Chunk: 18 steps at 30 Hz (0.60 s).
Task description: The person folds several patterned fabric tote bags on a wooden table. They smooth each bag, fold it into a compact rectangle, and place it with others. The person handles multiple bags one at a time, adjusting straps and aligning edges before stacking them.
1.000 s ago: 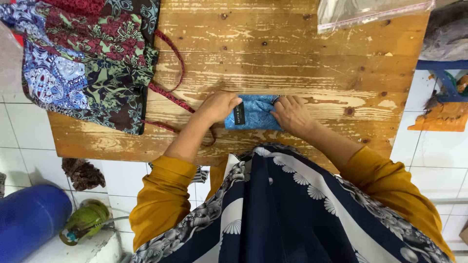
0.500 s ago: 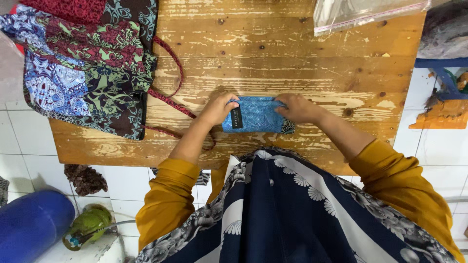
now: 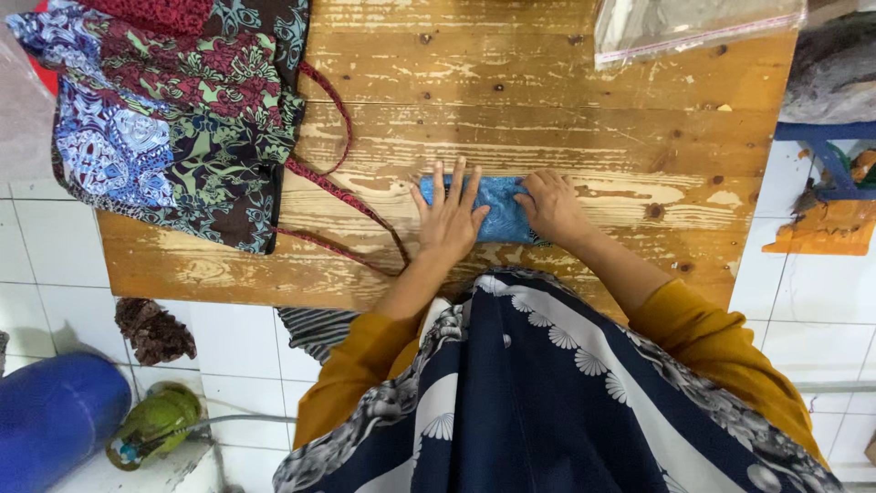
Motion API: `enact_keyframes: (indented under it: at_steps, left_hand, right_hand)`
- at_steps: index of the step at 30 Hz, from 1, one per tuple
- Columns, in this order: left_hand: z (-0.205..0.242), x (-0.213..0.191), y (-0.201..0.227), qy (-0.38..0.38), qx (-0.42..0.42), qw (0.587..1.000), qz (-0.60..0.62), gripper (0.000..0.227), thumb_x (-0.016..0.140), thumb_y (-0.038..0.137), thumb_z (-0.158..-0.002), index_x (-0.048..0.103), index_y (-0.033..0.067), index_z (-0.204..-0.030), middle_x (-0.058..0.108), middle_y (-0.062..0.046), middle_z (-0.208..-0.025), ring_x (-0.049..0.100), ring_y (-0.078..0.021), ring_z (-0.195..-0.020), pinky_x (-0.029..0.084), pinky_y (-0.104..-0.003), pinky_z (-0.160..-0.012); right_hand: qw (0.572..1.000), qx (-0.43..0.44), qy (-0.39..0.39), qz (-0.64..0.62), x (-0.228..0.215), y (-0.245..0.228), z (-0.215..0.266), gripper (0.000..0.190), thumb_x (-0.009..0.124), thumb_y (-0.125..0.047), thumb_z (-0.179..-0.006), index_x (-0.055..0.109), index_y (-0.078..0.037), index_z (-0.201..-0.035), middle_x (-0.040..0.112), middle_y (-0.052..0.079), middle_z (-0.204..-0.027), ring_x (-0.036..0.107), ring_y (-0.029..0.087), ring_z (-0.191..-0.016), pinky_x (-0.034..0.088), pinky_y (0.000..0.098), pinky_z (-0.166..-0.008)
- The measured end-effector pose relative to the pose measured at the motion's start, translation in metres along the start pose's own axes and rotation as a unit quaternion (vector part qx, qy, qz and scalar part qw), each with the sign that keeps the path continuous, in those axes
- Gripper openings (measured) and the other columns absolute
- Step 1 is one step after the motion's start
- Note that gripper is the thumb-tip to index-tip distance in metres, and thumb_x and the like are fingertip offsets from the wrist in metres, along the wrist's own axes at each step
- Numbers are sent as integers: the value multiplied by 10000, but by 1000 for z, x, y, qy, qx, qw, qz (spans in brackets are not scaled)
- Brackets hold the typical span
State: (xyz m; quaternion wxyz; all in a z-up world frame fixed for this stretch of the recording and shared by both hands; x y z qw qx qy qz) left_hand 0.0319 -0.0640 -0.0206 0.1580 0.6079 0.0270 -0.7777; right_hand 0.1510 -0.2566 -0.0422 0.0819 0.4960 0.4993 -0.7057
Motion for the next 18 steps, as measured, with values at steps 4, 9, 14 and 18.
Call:
enact_keyframes:
  at_steps: [4, 9, 14, 18]
  left_hand:
    - [4, 6, 5, 11, 14, 1000, 15, 699, 480, 562, -999, 293, 298, -1619, 130, -19, -1713, 92, -381, -1572, 88, -798, -1151]
    - [9, 8, 1, 21, 26, 999, 8, 720, 552, 575, -974, 337, 268, -1588, 239, -41, -1688, 172, -380, -1560, 107, -807, -1132]
    - [16, 15, -7, 85, 40, 990, 108, 823, 614, 591, -940, 371, 146, -1588, 349, -87, -1649, 255, -379, -1541, 159, -771, -1168]
    - [9, 38, -22, 86, 43, 988, 122, 757, 591, 535, -984, 383, 127, -1587, 378, -101, -1630, 294, -375, -1545, 213, -721, -1204]
  right_hand:
    - [996, 59, -15, 67, 2, -15, 9, 387, 632, -257, -969, 623, -93, -1319, 600, 181, -1317, 519, 370, -1304, 376, 568, -1094]
    - [986, -2, -43, 162, 20, -49, 1, 677, 580, -423, -1017, 452, 28, -1506, 296, 249, -1666, 199, 390, -1557, 84, 698, -1190]
    - [993, -20, -31, 109, 14, -44, 7, 688, 553, -380, -1019, 449, 52, -1544, 338, 229, -1661, 255, 382, -1566, 87, 647, -1237]
    - [997, -37, 14, 66, 14, -27, -1, 562, 543, -239, -1010, 499, 53, -1489, 431, 230, -1620, 338, 409, -1542, 110, 603, -1264]
Point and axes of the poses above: each hand's wrist, its own z-axis away from the middle knuckle, its own x-axis out of the palm, y = z × x, the point moved 1 cm from there along -z, towards the middle knuckle
